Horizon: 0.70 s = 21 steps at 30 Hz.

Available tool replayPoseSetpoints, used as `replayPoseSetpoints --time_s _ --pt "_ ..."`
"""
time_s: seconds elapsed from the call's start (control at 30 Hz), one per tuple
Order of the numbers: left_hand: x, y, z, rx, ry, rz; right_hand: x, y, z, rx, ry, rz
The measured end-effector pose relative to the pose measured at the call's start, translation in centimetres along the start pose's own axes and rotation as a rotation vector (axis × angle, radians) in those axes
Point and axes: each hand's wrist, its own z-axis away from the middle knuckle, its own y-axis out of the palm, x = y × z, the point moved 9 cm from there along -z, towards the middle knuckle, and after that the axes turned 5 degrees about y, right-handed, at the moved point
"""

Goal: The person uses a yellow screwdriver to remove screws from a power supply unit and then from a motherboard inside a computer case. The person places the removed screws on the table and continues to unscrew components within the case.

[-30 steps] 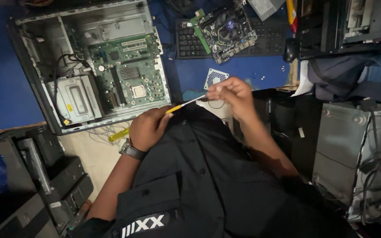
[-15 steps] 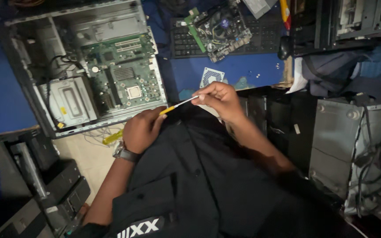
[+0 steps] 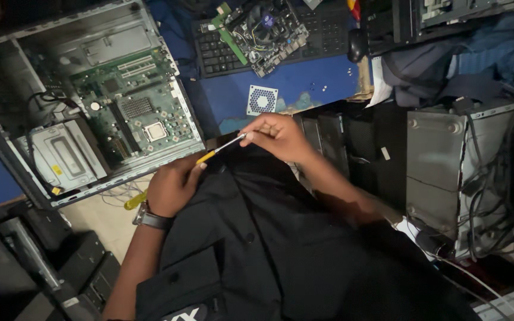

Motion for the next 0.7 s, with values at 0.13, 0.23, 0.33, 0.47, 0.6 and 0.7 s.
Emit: replayPoseSetpoints --time_s 0.13,0.23,0.33,0.47,0.6,0.7 --pt "0.6 0.3 0.1 0.019 -0.058 0.003 -0.7 -0.1 0.4 -0.007 0.006 0.038" --pt "1.2 0.8 0.2 0.054 -0.073 0.019 -1.4 0.2 0.3 -0.018 0.025 0.025" --pt "1.8 1.6 0.5 0.090 -0.083 0.068 -2.0 1.1 0.3 -0.021 0.010 -0.016" --pt "2.3 2.1 1.1 0.065 -0.065 0.217 -2.4 2.3 0.3 -0.009 -0.003 -0.013" --pt "3.7 2.8 1.9 0.110 -0.199 0.210 -2.0 3.2 0.3 0.038 -0.043 0.025" --pt "4.2 3.1 2.4 0.112 -0.233 0.216 -1.9 3.6 0.4 0.061 -0.058 0.051"
